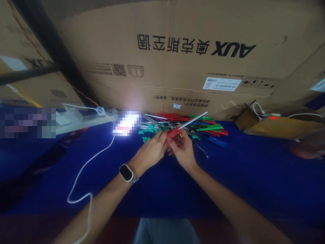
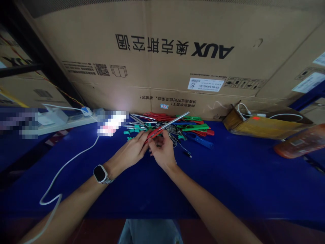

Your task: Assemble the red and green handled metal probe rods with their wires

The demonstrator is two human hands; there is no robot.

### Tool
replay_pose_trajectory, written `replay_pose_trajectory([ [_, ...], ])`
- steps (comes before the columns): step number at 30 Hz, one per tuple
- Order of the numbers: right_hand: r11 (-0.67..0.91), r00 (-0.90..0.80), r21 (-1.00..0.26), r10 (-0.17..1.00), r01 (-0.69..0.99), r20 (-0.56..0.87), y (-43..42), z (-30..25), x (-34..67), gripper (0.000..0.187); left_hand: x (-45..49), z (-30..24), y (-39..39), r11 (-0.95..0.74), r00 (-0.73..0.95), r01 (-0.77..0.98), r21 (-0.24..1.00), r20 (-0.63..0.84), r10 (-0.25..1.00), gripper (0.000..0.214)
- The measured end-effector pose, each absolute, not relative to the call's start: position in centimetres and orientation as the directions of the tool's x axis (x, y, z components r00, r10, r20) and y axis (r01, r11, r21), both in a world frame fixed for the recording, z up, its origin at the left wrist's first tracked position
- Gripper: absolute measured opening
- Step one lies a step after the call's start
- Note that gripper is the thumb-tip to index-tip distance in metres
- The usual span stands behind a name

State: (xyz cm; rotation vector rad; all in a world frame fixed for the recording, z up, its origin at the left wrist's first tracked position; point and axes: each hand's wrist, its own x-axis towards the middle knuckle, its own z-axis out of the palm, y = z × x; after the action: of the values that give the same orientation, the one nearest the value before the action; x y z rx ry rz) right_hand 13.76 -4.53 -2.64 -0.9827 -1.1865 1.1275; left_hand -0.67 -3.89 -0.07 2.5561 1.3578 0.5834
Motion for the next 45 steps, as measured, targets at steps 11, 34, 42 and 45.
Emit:
replay_pose_trajectory([
  [11,0.147,0.073,-0.971,0.988,-0.189,0.136,-4.0,-2.4,13.4,0.031,0.4,0.2,-4.3,-0.476,0.431,0.844,0.248,0.216,0.876,0.040],
  [34,0.262,-0.012,-0.937,0.962,-0.232,0.272,-3.6,-1.7,14.7,0.034,-0.3,-0.4,-3.9,-0.546,0.424,0.536,0.644,0.353,0.834,0.029],
  [42,0.263,0.045,-0.922,0.964,-0.285,0.262,-3.6,-1.9,14.2,0.032,-0.1,-0.6,-3.6,-0.576,0.438,0.567,0.589,0.377,0.816,0.031],
  [45,0.233,0.045,-0.939,0.972,-0.253,0.229,-3.5,-1.8,14.3,0.033,-0.1,-0.5,-3.5,-0.561,0.455,0.544,0.624,0.343,0.822,0.034],
])
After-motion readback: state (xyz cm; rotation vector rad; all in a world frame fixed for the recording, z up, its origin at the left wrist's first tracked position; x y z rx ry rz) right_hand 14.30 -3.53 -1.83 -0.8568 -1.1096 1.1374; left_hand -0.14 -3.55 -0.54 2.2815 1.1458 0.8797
